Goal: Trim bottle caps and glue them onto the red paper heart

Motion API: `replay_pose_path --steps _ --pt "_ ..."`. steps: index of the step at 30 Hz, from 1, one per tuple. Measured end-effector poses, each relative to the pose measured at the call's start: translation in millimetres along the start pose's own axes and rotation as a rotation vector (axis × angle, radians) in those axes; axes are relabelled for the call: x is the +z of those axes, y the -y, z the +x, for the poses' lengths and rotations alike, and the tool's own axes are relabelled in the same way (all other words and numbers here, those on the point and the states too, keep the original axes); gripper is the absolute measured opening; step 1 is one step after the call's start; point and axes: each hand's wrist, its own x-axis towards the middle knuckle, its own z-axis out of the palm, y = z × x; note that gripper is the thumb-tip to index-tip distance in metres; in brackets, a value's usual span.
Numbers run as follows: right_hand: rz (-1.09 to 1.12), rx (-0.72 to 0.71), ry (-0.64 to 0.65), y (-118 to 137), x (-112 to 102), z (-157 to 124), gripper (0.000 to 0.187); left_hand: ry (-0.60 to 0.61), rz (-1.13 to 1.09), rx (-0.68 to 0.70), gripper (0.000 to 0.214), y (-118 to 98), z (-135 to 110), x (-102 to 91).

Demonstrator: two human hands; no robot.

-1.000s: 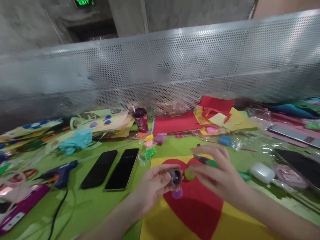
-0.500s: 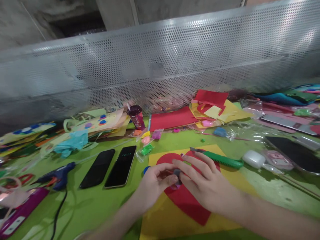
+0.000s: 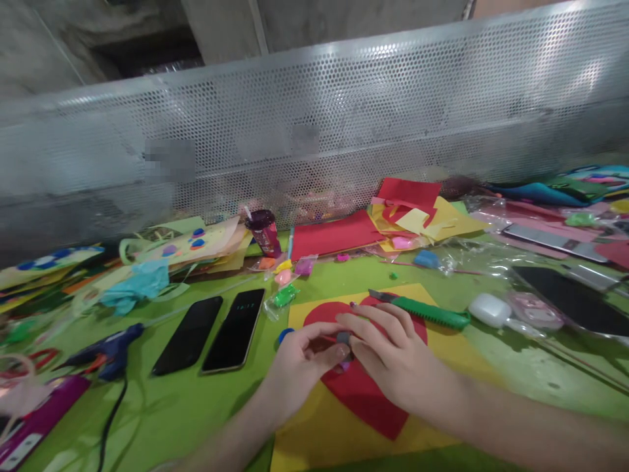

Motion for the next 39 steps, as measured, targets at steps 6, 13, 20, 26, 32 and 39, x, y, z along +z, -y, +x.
replay_pose_path --steps 6,13,20,26,32,39 --pt "0.001 0.041 0.001 -1 4 -3 0.023 -0.024 -0.035 -0.003 0.032 1 -1 1.0" --pt "-0.108 -0.003 0.017 -35 -4 0 0.018 -0.11 -0.185 0.067 0.034 -1 3 -11.5" --pt "-0.256 0.309 0.189 -121 37 -26 0.011 -0.068 -0.469 -0.014 0.037 -6 5 -13.2" --pt "-0.267 0.369 0.355 -139 48 -48 0.014 -0.003 -0.405 0.038 0.037 -6 2 -15.5" --pt "-0.204 0.382 0.304 -140 40 -47 0.011 -0.046 -0.323 0.161 0.029 -17 7 -29.5" --pt "0.001 0.317 0.044 -129 31 -23 0.026 0.031 -0.349 0.364 0.026 -27 -28 -26.5"
